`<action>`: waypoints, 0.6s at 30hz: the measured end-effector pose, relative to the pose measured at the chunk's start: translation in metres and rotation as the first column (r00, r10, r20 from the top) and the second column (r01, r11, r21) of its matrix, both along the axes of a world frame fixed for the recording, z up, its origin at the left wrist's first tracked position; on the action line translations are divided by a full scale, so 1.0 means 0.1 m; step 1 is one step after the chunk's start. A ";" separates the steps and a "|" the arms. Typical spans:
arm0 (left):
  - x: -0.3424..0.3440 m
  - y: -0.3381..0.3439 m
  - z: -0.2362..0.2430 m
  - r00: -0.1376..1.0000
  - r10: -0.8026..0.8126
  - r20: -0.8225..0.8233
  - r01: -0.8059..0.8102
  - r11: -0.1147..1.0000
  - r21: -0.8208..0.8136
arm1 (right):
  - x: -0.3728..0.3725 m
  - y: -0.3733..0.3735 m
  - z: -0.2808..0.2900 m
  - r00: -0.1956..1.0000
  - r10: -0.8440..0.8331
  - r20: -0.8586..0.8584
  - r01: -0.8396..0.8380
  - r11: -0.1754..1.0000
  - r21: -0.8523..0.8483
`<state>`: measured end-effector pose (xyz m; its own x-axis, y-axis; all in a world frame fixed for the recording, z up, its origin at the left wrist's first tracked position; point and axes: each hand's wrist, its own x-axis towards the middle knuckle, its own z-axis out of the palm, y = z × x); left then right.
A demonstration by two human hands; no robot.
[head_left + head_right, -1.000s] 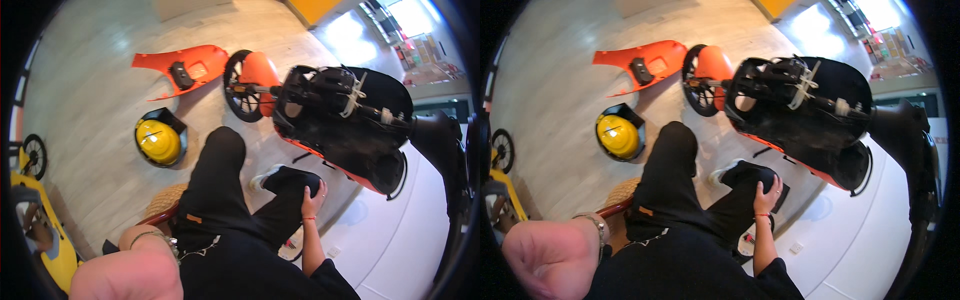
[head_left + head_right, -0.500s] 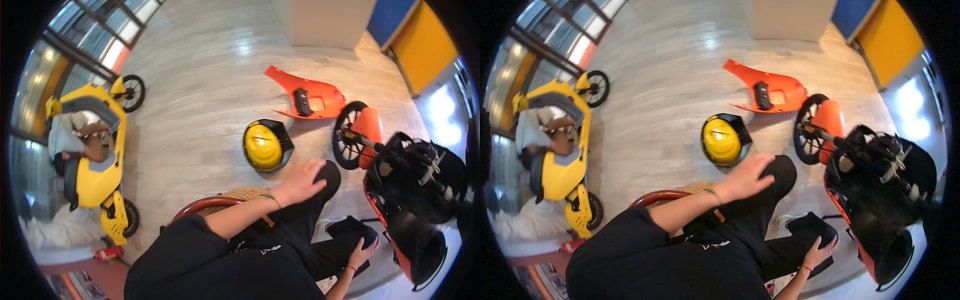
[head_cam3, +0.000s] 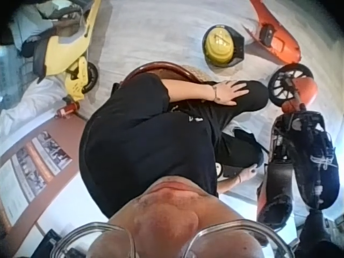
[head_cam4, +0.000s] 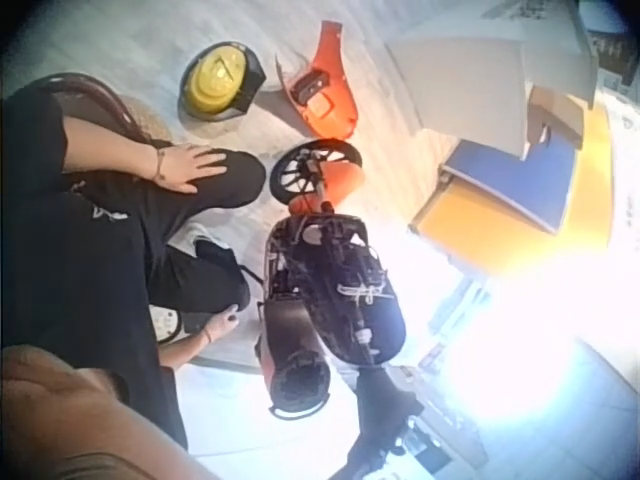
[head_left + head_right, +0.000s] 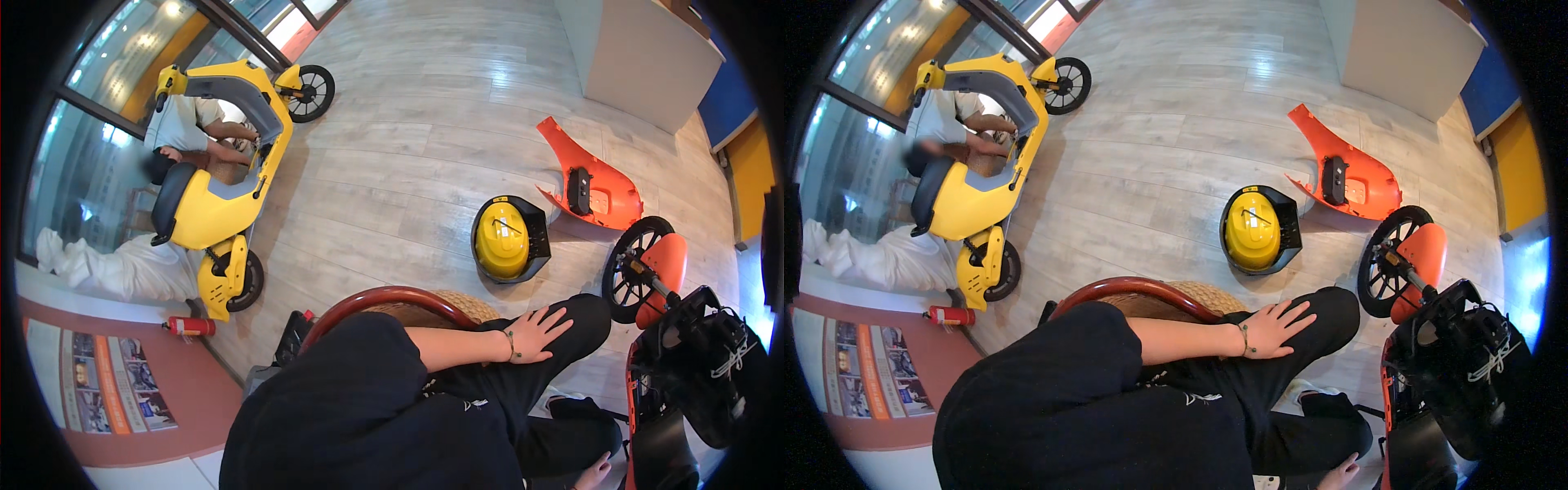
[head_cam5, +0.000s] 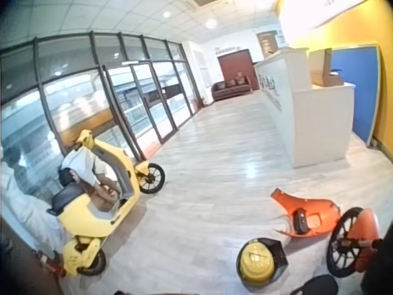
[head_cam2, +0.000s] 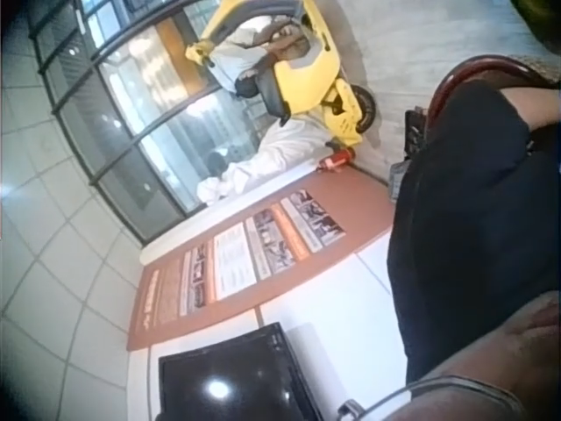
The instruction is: The recorder is disassembling and assembling various plastic panels and screws on a scooter using manual tools.
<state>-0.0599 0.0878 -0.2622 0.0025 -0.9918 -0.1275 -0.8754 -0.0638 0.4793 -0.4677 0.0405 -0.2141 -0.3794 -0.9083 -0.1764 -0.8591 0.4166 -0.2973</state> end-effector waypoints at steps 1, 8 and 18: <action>-0.01 -0.02 0.01 1.000 -0.005 -0.004 0.005 1.000 -0.010 | 0.04 0.01 0.03 0.998 0.060 0.012 -0.059 0.997 -0.055; -0.03 0.01 -0.01 1.000 0.019 0.019 -0.019 1.000 0.001 | 0.03 0.01 -0.09 0.986 0.165 -0.012 -0.165 0.978 -0.130; 0.05 -0.07 -0.03 0.997 -0.048 -0.062 0.049 0.999 0.005 | -0.32 0.06 -0.45 0.991 0.076 0.109 -0.069 0.996 -0.061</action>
<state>-0.0544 0.0808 -0.2656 -0.0535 -0.9897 -0.1328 -0.8462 -0.0256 0.5322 -0.4992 0.0463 -0.2594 -0.2930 -0.9424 -0.1615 -0.8465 0.3342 -0.4143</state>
